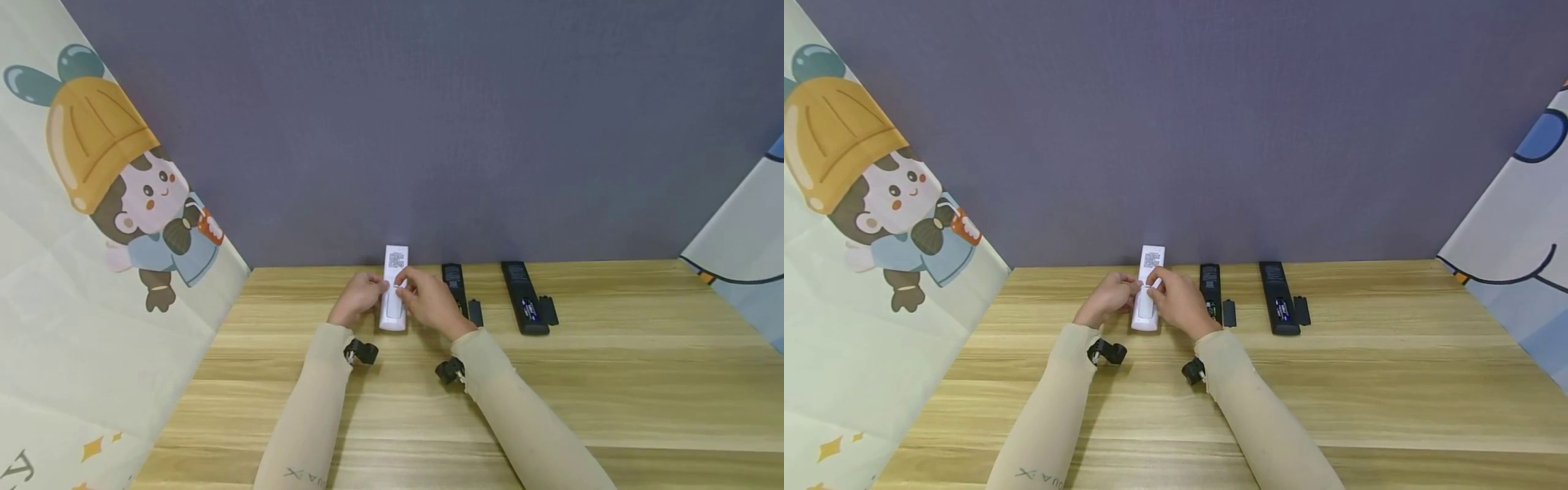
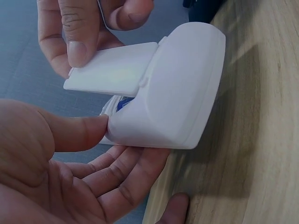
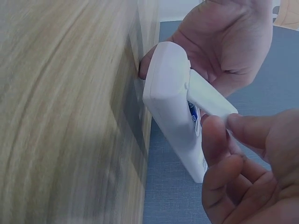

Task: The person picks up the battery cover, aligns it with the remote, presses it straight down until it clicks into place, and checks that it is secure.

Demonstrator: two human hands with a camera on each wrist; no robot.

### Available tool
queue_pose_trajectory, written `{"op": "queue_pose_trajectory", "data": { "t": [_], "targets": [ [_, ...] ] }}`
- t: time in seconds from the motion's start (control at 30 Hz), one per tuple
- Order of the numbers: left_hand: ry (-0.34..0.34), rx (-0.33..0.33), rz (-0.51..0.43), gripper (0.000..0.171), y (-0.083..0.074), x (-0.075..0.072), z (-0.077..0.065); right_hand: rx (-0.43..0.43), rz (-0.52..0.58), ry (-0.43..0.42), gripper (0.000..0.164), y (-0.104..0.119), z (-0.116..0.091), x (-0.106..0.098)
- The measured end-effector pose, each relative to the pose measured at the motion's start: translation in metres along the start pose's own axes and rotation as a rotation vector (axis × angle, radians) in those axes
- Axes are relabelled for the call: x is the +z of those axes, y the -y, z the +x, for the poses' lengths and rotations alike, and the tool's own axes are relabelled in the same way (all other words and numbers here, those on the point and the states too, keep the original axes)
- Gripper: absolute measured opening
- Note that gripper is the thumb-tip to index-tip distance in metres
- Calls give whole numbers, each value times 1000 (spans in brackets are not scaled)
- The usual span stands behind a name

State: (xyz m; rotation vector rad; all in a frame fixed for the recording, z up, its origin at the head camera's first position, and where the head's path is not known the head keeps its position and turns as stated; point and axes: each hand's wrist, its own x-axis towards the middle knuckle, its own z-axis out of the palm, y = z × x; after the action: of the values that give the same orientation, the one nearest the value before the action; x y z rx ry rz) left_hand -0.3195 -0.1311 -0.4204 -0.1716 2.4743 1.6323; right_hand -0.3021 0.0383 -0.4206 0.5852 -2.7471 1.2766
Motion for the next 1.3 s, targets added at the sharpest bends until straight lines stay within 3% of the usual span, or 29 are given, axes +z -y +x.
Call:
{"op": "queue_pose_trajectory", "data": {
  "t": [0.27, 0.67, 1.3],
  "targets": [
    [47, -22, -82, 28, -1, -3, 0, 2, -16, -6, 7, 3, 0, 1],
    [76, -18, -107, 26, -1, -4, 1, 2, -130, -34, 8, 3, 0, 4],
    [100, -32, -125, 26, -2, -5, 0, 17, -167, -89, 8, 4, 0, 9]
  ]
}}
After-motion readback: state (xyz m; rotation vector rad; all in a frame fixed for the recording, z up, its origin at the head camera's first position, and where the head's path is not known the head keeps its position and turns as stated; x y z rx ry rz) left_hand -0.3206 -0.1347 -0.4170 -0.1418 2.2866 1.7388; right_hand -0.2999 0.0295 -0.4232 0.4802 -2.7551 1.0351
